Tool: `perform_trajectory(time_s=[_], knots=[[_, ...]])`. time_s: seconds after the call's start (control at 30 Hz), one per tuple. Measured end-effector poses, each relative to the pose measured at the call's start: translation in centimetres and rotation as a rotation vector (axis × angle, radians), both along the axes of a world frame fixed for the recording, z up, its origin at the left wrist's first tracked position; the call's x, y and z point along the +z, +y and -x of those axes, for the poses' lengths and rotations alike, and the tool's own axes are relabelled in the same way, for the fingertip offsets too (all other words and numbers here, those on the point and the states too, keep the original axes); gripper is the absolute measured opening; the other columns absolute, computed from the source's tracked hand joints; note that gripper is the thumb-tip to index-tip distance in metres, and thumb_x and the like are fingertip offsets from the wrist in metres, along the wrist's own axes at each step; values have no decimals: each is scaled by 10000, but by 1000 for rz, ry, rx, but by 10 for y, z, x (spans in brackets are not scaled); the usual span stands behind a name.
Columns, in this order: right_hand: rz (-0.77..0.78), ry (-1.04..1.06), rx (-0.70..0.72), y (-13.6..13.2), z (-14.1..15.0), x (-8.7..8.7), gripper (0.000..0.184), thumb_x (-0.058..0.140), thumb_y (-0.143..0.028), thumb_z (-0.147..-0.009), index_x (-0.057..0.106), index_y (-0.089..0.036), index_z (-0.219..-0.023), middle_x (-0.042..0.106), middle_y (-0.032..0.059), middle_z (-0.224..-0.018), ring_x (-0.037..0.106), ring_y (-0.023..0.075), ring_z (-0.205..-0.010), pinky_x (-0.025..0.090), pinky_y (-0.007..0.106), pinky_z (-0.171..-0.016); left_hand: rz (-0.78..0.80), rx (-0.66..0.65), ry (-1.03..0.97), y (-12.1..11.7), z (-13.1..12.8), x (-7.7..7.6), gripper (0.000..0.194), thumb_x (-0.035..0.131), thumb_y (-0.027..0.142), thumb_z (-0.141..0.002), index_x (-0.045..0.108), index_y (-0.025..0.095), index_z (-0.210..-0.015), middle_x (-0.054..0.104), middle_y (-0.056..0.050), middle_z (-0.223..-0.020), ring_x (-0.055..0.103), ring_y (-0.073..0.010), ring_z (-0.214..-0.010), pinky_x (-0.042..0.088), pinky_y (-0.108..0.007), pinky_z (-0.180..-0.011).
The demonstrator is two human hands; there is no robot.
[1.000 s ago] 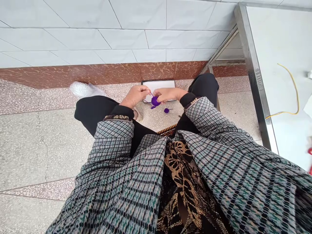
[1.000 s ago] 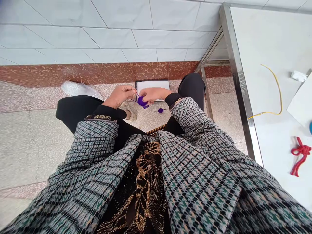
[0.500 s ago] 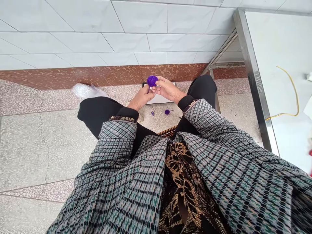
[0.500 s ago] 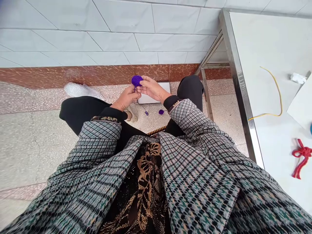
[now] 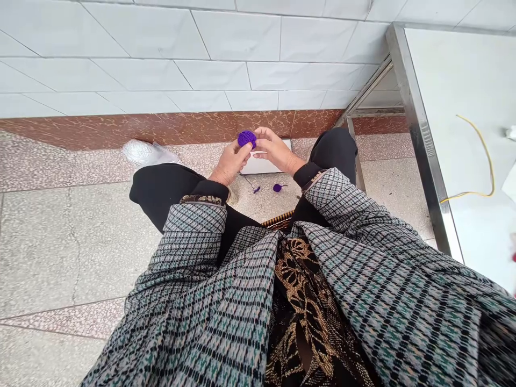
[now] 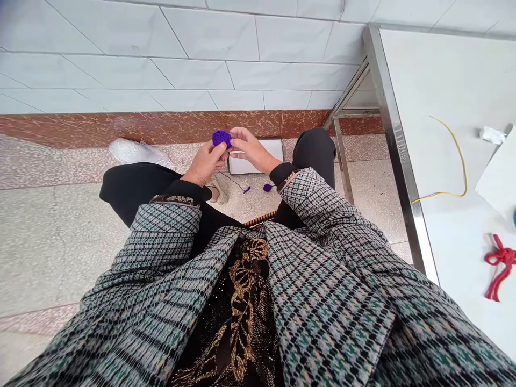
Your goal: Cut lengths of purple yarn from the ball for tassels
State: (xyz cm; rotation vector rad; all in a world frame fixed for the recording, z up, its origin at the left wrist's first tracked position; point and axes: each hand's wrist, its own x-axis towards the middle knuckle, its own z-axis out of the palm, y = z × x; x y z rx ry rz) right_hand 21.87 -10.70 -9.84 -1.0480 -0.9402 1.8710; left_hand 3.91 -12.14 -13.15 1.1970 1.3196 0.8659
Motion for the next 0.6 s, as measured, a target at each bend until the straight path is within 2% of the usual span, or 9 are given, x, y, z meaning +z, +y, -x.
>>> perform_trajectory(time_s=[0.1,0.2,0.3,0.37,0.47,0.53,0.6], knots=[[85,6,-14,1,1,0,281,799,-176,-1064,539,-250,-1143,690,-21,-1148,688,107,-890,592,200,-825,-124,16,168,1,-3,-6,152,740,310,-1045,725,187,-1134,596,9,-782,529,-148,-680,464,-272,-697],[136,7,-20,0,2,1,293,817,-152,-1072,543,-241,-1127,693,-34,-1045,694,99,-850,590,176,-812,-205,50,294,0,-6,-11,257,746,301,-1060,769,154,-1270,743,-61,-984,686,-214,-919,570,-326,-923],[176,27,4,-2,4,3,246,764,-142,-1116,543,-243,-1157,675,-48,-942,688,105,-785,579,170,-755,-260,47,317,0,-7,-17,375,742,326,-1091,745,159,-1426,801,-143,-1325,742,-262,-1179,578,-378,-1147],[169,41,1,-3,4,4,222,723,-115,-1136,539,-239,-1148,665,-56,-914,675,102,-755,575,167,-734,-253,27,319,0,-6,-20,409,732,327,-1104,725,167,-1480,789,-162,-1407,749,-267,-1211,572,-397,-1191],[157,30,-28,-1,3,4,236,700,-73,-1120,529,-232,-1091,662,-61,-902,648,95,-725,582,162,-727,-200,-28,340,2,-6,-25,412,759,358,-1087,739,146,-1440,793,-129,-1157,736,-259,-1031,589,-385,-1065],[176,15,-22,2,0,4,223,697,-85,-1109,534,-235,-1083,654,-61,-872,620,103,-685,564,163,-674,-187,-74,310,3,-6,-27,413,773,387,-1076,742,156,-1417,726,-65,-950,686,-240,-889,565,-351,-932],[206,42,-12,6,-4,5,191,695,-128,-1125,541,-238,-1098,640,-61,-830,592,107,-649,537,160,-623,-169,-106,217,3,-6,-27,426,740,401,-1096,708,193,-1466,643,-12,-833,618,-216,-769,510,-315,-812]])
